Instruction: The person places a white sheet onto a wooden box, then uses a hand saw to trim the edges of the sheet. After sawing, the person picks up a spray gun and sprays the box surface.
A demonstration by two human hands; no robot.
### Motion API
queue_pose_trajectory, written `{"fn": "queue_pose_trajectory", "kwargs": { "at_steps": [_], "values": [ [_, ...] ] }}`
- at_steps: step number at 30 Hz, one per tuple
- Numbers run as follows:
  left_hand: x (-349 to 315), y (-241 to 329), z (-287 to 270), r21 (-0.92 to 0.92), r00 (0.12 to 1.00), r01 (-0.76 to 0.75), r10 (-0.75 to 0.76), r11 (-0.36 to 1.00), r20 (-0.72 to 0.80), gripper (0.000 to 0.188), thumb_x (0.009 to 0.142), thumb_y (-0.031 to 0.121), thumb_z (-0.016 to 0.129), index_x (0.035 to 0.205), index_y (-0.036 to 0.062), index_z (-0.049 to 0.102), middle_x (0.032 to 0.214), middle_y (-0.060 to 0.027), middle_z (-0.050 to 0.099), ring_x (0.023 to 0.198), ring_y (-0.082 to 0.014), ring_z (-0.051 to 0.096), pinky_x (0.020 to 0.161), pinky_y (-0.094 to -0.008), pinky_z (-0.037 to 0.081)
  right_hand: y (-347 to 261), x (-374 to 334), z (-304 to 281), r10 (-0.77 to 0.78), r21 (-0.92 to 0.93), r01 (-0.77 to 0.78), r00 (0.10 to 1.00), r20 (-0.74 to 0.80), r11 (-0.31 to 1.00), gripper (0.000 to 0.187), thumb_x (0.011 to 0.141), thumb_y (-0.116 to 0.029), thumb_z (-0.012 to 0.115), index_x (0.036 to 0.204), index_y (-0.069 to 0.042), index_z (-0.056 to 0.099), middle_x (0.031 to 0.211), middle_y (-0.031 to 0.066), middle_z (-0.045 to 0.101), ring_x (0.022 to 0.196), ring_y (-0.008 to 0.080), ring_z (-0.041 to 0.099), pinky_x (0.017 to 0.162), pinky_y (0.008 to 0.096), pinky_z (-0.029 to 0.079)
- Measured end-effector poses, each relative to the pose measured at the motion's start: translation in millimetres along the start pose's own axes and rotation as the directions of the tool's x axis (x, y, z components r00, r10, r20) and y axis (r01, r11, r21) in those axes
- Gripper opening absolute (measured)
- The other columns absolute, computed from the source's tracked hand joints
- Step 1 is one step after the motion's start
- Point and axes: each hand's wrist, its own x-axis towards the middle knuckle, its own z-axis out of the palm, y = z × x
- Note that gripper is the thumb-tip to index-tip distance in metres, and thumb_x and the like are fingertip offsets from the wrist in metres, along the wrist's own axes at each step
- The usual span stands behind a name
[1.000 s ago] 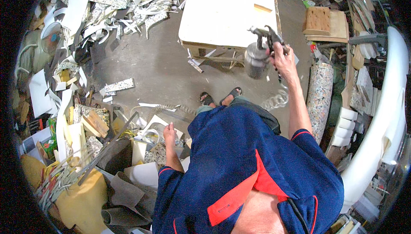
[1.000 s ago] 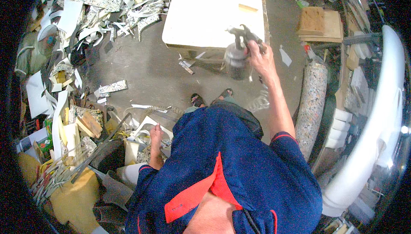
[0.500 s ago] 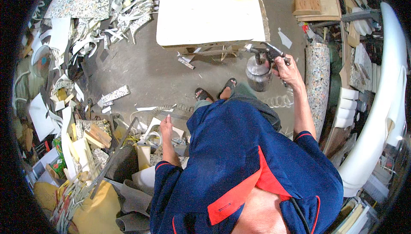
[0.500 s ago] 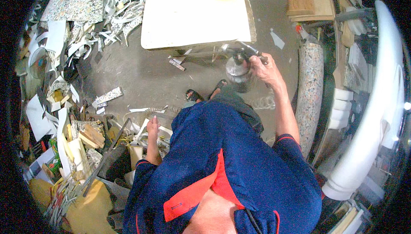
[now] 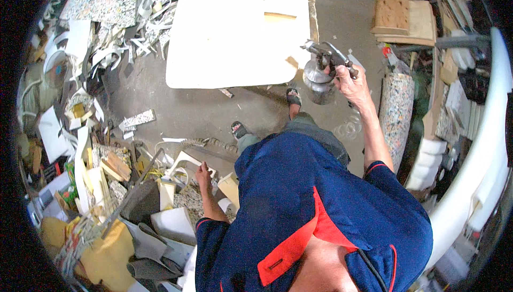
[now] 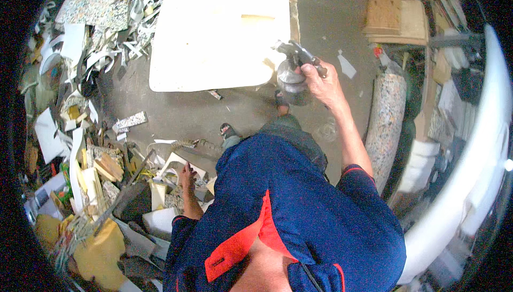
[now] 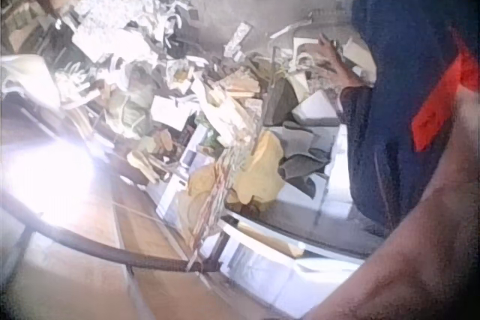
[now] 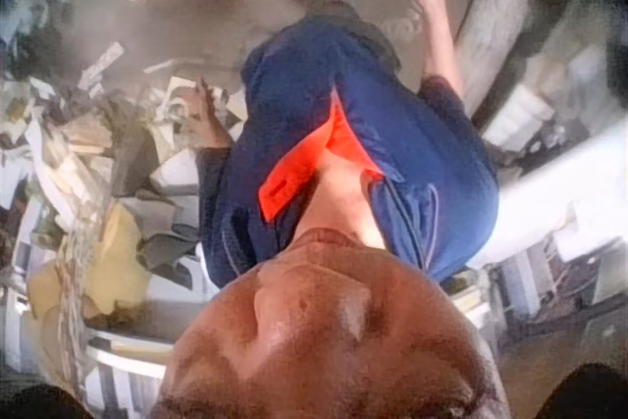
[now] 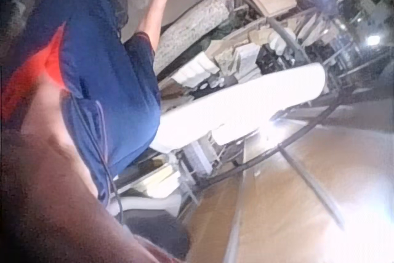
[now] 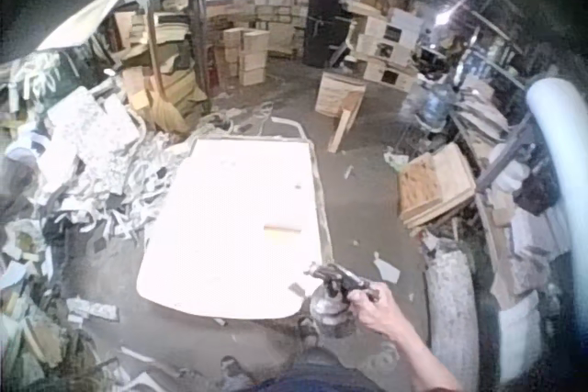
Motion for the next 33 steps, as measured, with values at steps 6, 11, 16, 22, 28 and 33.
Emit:
{"fn": "queue_pose_trajectory", "kwargs": {
  "at_steps": [6, 11, 16, 22, 28, 33],
  "values": [
    [-104, 11, 114, -0.100, 0.998, 0.055, -0.054, 0.993, 0.009, 0.040, 0.097, 0.045, 0.063, 0.095, 0.0045, 0.063, 0.081, -0.0029, 0.060, 0.061, -0.0123, 0.057, 0.049, -0.0264, 0.042, 11, 75, -30, -0.028, 0.034, 0.024, 0.991, 0.133, 0.999, 0.055, 0.096, -0.055, 0.057, 0.088, -0.002, 0.066, 0.072, 0.0046, 0.061, 0.070, 0.0144, 0.057, 0.064, 0.0334, 0.046],
    [-153, 13, 173, -0.110, 0.999, 0.036, -0.032, 0.993, 0.039, 0.047, 0.100, 0.044, 0.059, 0.096, -0.0029, 0.062, 0.083, -0.0051, 0.060, 0.077, -0.0149, 0.056, 0.067, -0.0320, 0.049, 31, 96, -43, -0.107, 0.079, 0.106, 0.994, 0.008, 0.991, 0.054, 0.096, -0.056, 0.059, 0.086, -0.003, 0.065, 0.062, -0.0046, 0.050, 0.057, 0.0060, 0.046, 0.051, 0.0252, 0.037],
    [-163, 4, 173, -0.035, 0.993, 0.115, -0.116, 0.993, -0.015, 0.045, 0.099, 0.043, 0.060, 0.092, -0.0019, 0.063, 0.079, -0.0061, 0.059, 0.071, -0.0145, 0.055, 0.063, -0.0308, 0.047, 44, 101, -69, -0.108, 0.083, 0.090, 0.964, 0.243, 0.993, 0.054, 0.096, -0.057, 0.058, 0.091, -0.003, 0.064, 0.067, 0.0000, 0.054, 0.064, 0.0100, 0.051, 0.059, 0.0295, 0.042],
    [-150, 15, 179, -0.135, 0.991, 0.064, -0.079, 0.989, -0.110, 0.042, 0.100, 0.041, 0.059, 0.086, 0.0014, 0.062, 0.078, -0.0036, 0.058, 0.069, -0.0126, 0.053, 0.063, -0.0310, 0.049, 33, 107, -67, -0.083, 0.020, 0.080, 0.968, 0.236, 0.997, 0.058, 0.096, -0.059, 0.056, 0.087, -0.003, 0.068, 0.072, 0.0036, 0.061, 0.071, 0.0156, 0.057, 0.066, 0.0334, 0.047],
    [-124, -10, 170, -0.115, 0.998, 0.046, -0.049, 0.992, -0.030, 0.051, 0.096, 0.053, 0.059, 0.112, 0.0049, 0.064, 0.103, -0.0075, 0.068, 0.081, -0.0190, 0.066, 0.060, -0.0329, 0.046, 11, 116, -54, -0.122, 0.086, 0.101, 0.946, 0.299, 0.991, 0.058, 0.096, -0.059, 0.056, 0.085, -0.003, 0.067, 0.072, 0.0040, 0.063, 0.070, 0.0147, 0.059, 0.065, 0.0337, 0.048],
    [-125, -17, 165, -0.061, 0.997, 0.069, -0.070, 0.996, -0.027, 0.053, 0.096, 0.055, 0.059, 0.112, 0.0046, 0.064, 0.100, -0.0073, 0.067, 0.080, -0.0182, 0.065, 0.058, -0.0335, 0.045, 19, 107, -54, -0.047, 0.039, 0.043, 0.993, 0.110, 0.998, 0.058, 0.096, -0.059, 0.056, 0.085, -0.003, 0.068, 0.071, 0.0032, 0.063, 0.070, 0.0149, 0.060, 0.065, 0.0334, 0.048]
  ]
}}
